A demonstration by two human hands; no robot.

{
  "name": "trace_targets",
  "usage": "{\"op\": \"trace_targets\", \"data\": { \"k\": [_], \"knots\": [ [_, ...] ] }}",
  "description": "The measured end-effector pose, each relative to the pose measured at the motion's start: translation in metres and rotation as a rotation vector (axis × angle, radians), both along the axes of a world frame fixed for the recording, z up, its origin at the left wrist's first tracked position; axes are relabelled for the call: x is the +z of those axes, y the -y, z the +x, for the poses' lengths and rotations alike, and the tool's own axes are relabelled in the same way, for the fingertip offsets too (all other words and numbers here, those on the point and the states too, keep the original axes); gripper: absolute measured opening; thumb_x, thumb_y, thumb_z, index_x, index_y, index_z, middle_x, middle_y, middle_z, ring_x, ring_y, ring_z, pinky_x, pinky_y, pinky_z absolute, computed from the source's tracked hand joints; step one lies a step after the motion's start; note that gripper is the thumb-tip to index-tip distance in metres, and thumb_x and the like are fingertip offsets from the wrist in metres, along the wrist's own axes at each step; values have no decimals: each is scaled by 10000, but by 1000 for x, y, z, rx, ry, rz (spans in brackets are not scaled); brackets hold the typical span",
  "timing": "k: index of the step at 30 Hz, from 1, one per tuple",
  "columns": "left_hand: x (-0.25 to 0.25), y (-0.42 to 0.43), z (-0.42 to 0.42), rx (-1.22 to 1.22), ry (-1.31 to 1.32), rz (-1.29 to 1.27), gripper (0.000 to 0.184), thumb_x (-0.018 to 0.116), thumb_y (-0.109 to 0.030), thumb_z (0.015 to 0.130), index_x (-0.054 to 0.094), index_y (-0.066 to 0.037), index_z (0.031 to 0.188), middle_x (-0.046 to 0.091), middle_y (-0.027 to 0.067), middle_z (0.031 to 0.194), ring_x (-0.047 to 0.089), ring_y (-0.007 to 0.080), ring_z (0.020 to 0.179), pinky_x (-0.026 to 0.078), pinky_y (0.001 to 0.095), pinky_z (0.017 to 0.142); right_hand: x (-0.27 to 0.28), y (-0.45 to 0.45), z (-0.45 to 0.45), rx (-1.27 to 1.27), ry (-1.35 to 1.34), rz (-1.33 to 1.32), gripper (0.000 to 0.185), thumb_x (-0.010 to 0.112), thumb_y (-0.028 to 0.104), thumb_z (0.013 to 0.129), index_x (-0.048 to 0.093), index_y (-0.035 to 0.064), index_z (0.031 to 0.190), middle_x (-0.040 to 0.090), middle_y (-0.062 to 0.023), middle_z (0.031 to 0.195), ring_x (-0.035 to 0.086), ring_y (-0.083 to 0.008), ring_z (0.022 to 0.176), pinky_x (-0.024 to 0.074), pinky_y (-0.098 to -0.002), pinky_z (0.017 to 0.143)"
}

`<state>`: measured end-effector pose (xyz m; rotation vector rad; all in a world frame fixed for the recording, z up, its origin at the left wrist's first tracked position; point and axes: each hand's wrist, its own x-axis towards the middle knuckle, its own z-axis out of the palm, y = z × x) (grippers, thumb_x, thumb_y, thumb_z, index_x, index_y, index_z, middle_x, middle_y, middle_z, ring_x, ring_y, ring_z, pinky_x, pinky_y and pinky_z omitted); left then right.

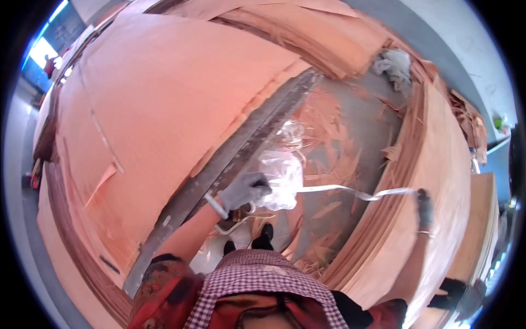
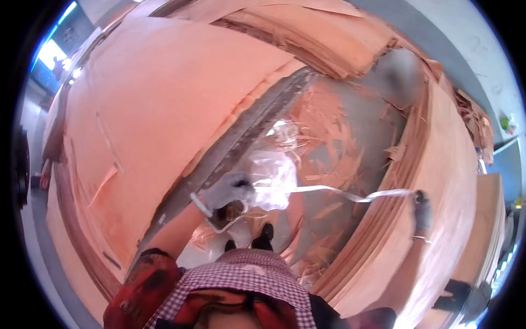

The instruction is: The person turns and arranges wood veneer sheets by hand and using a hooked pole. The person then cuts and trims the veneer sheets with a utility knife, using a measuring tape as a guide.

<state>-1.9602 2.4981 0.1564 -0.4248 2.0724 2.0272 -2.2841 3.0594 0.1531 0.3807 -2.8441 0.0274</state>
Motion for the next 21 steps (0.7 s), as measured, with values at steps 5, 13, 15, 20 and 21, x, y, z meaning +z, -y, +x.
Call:
{"op": "trace_targets", "data": {
  "k": [5,13,15,20,21],
  "knots": [
    [-34,-22,-7,210,-161,-361,115,636,-98,786,585,2,806,616,100,726,561,146,643,450,302,595,-65,202,156,419,768,-296,289,581,120,840,588,111,1129,642,-94,971,615,-180,790,494,-319,700],
    [-18,-33,22,176,-333,-285,97,645,-28,765,587,0,838,585,122,1065,555,211,918,458,317,776,-96,348,259,756,1019,110,408,524,340,861,485,163,1227,569,-164,1131,546,-321,1062,442,-428,877],
    [-30,-38,44,218,-395,-417,96,638,-31,773,590,-3,851,544,129,1149,533,236,1004,449,322,814,-137,355,262,790,1058,158,433,536,364,848,473,164,1227,577,-167,1114,561,-322,1036,449,-417,864],
    [-120,-54,110,454,107,-454,90,607,-101,794,611,-43,864,616,138,880,605,292,828,448,352,784,-188,361,281,874,1136,-108,456,573,351,822,482,112,1200,602,-164,1099,581,-325,1011,447,-425,864],
    [-144,-56,122,523,160,-436,99,594,-124,803,616,-53,869,617,140,849,607,303,800,448,363,778,-187,364,284,856,1167,-136,454,577,348,821,484,118,1200,603,-163,1101,579,-329,1015,445,-422,865]
  ]
}}
